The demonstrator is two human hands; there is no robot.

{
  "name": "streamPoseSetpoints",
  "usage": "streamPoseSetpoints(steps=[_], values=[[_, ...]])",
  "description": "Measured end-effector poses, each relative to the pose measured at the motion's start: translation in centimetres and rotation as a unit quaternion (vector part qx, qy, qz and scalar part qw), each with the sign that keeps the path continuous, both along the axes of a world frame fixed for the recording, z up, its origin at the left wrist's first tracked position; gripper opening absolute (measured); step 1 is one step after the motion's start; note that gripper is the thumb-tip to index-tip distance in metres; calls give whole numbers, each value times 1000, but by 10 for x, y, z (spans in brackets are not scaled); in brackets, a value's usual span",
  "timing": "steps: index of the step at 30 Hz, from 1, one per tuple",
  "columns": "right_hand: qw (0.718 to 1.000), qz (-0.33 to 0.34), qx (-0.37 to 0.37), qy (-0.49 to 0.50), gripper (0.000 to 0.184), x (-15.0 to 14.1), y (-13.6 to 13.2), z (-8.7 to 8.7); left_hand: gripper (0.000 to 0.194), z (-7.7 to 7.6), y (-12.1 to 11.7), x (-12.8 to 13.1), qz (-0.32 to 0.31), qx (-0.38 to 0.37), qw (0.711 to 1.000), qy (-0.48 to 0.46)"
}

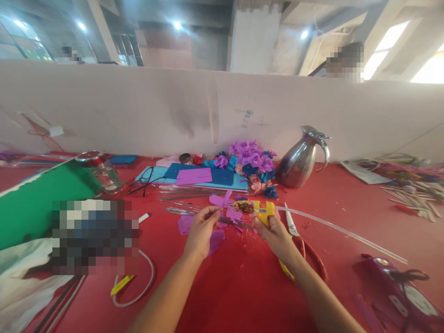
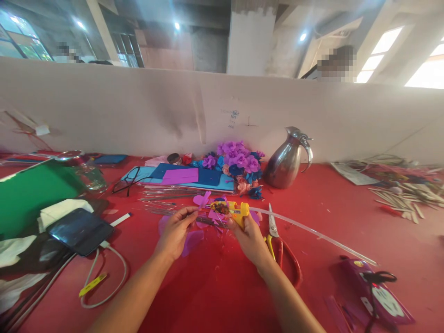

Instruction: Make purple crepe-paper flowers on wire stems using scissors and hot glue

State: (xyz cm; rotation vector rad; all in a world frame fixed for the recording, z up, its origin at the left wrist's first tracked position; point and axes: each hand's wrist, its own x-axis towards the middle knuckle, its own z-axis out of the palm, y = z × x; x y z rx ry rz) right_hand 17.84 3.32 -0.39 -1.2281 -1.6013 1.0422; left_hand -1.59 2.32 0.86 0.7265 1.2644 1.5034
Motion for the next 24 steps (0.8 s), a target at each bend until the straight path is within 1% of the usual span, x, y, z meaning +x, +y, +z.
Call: streamPoseSetpoints(steps=[6,10,17,24], values=[[1000,9,7,6,34,-2,-2,3,26,0,-1,1,-1,1,1000,-2],[1000,8,-6,-10,36,-5,-4,7,25,2,-2,1,-9,2,1000,1],[1000,7,-2,-7,32,-5,-2,5,25,5,-2,2,-9,-3,1000,-1],[1000,10,11,3,33,-4,-3,8,26,4,-2,2,-4,-2,1000,0]])
